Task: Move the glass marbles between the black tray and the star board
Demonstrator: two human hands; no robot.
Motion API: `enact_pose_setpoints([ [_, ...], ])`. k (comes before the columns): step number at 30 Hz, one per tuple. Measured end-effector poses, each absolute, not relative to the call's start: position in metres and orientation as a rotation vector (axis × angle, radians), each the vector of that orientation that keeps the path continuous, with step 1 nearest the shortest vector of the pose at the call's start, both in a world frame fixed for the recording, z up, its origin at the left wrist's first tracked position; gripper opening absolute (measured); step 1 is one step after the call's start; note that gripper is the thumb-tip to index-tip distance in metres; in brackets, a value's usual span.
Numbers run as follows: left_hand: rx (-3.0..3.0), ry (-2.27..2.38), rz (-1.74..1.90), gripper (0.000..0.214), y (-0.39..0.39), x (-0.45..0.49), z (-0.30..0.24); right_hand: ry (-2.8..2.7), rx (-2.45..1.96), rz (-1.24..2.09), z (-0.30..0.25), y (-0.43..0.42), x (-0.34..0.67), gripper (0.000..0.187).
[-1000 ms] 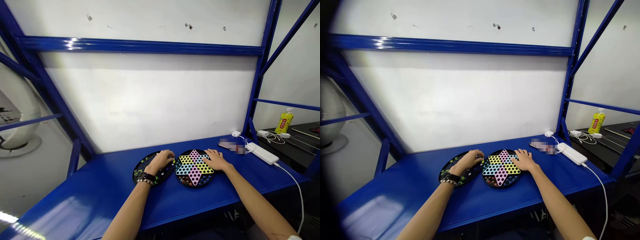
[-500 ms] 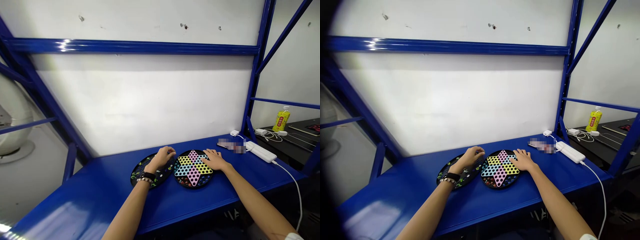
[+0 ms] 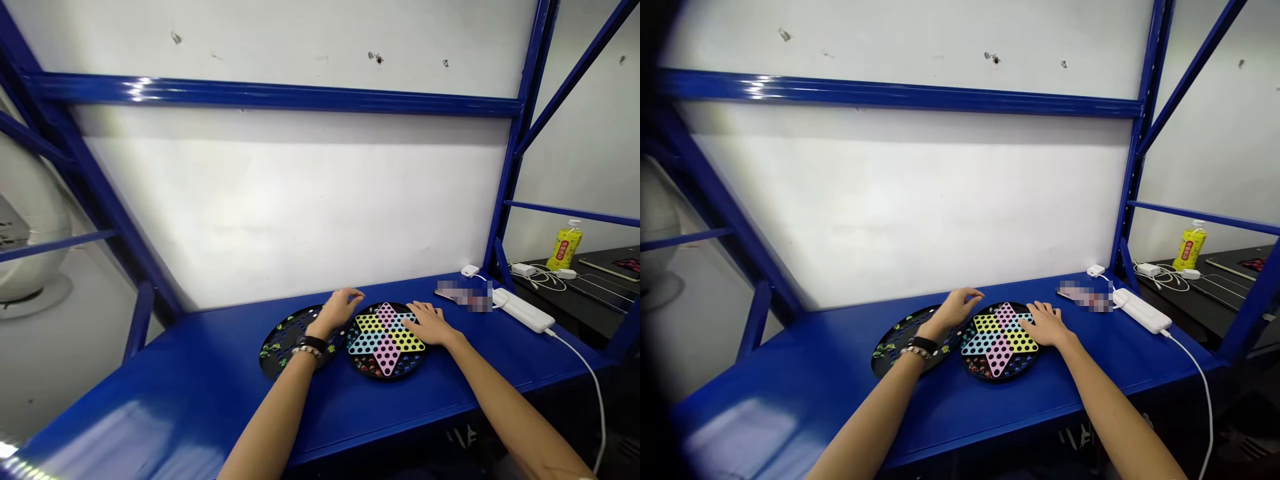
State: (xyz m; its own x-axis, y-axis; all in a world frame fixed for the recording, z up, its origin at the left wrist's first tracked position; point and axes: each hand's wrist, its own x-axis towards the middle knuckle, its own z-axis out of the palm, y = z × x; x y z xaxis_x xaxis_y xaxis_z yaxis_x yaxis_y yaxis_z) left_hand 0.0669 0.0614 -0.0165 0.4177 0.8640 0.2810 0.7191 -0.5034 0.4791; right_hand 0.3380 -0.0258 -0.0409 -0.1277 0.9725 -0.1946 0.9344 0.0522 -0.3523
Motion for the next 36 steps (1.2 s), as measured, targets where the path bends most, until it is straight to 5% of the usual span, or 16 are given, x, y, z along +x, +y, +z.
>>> enact_pose_setpoints([
  [5, 2.201, 1.519, 0.82, 0.052, 0.056, -0.002, -0.009, -2.206, -2.023, 0.591, -0.041, -0.026, 0.338, 0.079],
  [20, 2.0, 1.394, 0.277, 0.055, 0.02, -0.064, 0.005, -2.217, -2.042, 0.563, -0.046, -0.025, 0.342, 0.08],
  [36, 1.958, 1.465, 0.051, 0.024, 0.004, -0.062, -0.004, -2.211, -2.034, 0.575, -0.045, -0.025, 0.341, 0.079],
])
